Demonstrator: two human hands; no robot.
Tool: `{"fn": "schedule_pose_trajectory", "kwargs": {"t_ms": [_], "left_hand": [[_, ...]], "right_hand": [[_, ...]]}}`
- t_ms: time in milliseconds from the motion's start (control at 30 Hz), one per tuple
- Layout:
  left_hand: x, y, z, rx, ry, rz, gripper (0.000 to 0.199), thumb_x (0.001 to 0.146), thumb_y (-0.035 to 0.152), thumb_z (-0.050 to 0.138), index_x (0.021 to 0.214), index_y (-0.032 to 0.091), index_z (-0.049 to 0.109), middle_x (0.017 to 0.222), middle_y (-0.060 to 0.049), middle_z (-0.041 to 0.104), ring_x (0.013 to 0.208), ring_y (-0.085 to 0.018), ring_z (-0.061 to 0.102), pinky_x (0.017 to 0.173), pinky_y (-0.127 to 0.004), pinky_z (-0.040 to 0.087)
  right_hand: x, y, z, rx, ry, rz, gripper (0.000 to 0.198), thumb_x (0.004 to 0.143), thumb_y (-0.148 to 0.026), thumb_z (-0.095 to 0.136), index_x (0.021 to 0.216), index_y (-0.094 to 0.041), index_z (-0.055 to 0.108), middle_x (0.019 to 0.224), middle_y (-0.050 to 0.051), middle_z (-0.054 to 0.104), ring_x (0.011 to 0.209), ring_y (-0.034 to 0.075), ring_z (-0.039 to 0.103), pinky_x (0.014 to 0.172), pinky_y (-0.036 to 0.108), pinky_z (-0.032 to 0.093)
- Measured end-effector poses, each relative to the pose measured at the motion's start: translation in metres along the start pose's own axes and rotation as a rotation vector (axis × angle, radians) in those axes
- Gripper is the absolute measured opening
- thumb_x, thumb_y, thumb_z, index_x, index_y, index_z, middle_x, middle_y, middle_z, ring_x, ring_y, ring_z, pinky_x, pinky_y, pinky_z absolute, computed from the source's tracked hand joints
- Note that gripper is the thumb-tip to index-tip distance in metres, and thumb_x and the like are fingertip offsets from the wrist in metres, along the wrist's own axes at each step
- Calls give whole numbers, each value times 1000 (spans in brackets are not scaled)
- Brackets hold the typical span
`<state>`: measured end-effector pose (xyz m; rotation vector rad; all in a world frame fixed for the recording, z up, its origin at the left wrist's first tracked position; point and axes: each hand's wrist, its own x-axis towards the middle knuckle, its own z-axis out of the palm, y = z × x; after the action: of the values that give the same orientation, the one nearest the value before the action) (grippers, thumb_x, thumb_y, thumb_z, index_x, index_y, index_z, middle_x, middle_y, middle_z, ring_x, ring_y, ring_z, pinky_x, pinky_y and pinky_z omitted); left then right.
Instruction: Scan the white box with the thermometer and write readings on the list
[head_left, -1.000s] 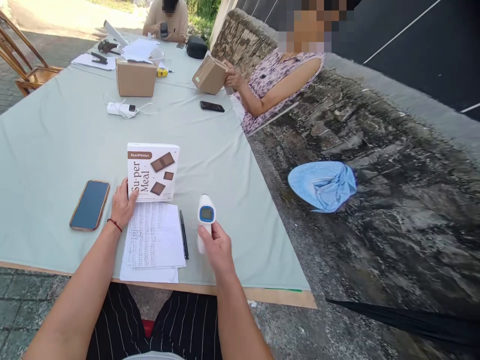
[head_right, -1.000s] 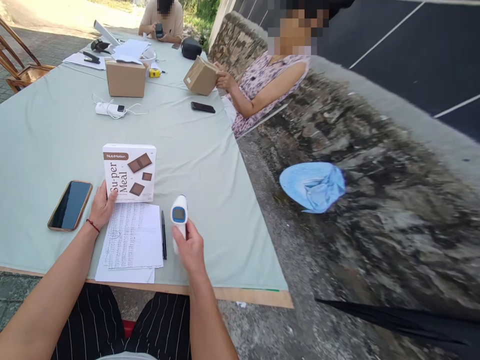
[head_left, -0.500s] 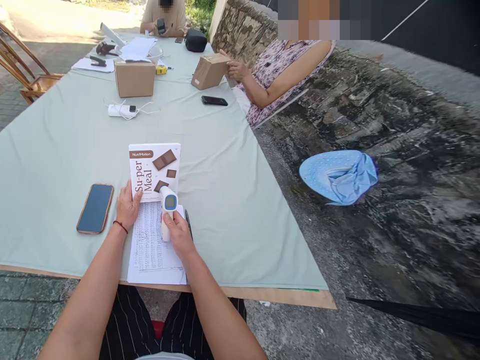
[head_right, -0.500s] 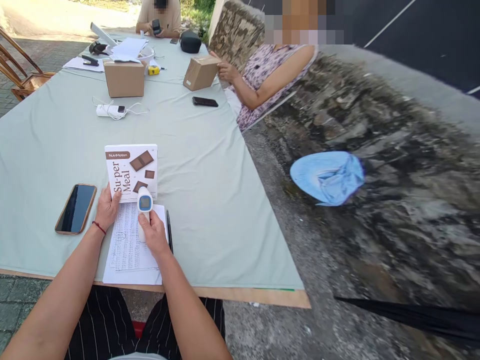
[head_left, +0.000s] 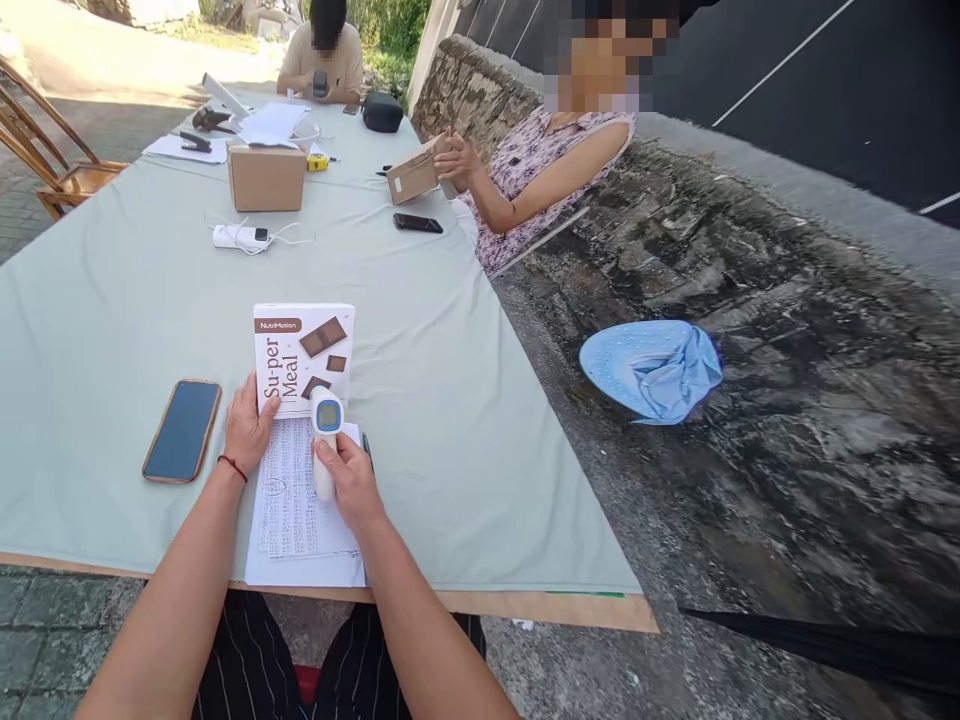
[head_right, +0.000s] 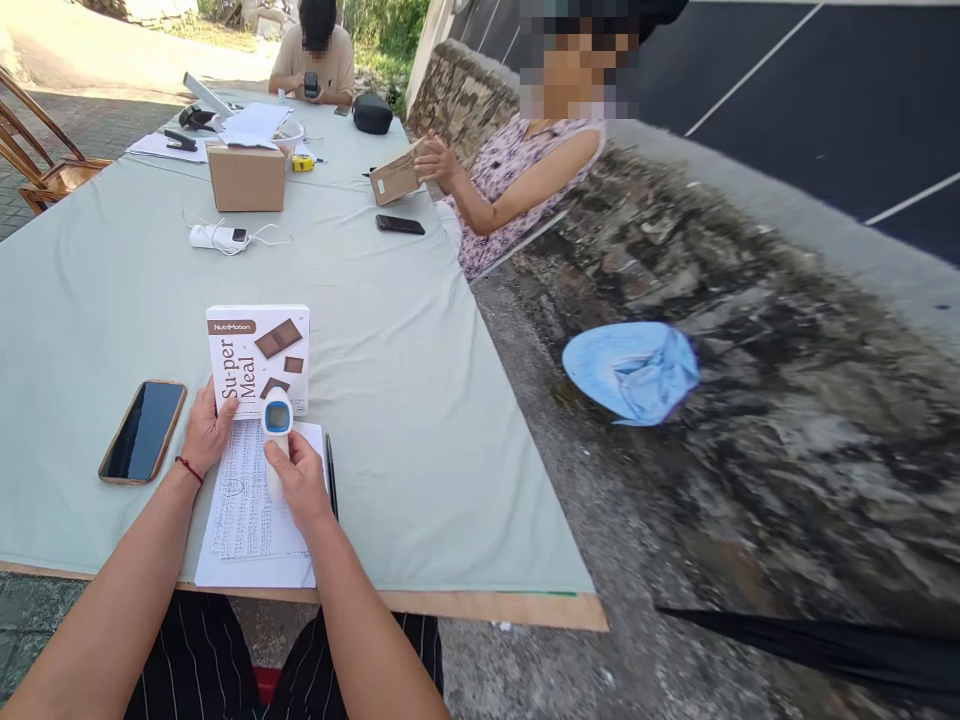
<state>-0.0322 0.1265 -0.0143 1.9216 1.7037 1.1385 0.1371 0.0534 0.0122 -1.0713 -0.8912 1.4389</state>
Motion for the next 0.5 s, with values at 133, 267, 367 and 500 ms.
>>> {"fn": "schedule_pose_trajectory", "kwargs": {"t_ms": [133,267,367,500], "left_hand": [[1,-2,0,-14,9,11,62,95,61,38,139,19,48,118,-13,64,110,-28,57,97,-46,45],[3,1,-3,-32,3,29,62,94,62,39,138,18,48,120,-13,64,110,-29,58,96,-46,45],[4,7,-7,-62,-8,48,59,95,58,39,138,18,48,121,-13,64,109,-28,58,96,-46,46],[3,12,-10,-76,-37,61,58,93,53,47,141,20,44,124,-12,64,112,-28,59,96,-46,47]], "right_hand": [[-17,-17,-3,99,-28,61,38,72,-53,74,86,-20,63,76,-1,57,67,13,48,64,26,42],[-35,-35,-10,124,5,72,36,71,-52,76,82,-19,65,68,-3,54,61,11,46,62,26,42],[-43,-42,-20,106,42,65,38,69,-54,76,79,-19,65,62,-4,52,57,11,44,57,25,41],[-42,-36,-51,-93,134,42,46,71,-59,69,91,-18,67,73,1,62,66,16,54,62,29,44]]}}
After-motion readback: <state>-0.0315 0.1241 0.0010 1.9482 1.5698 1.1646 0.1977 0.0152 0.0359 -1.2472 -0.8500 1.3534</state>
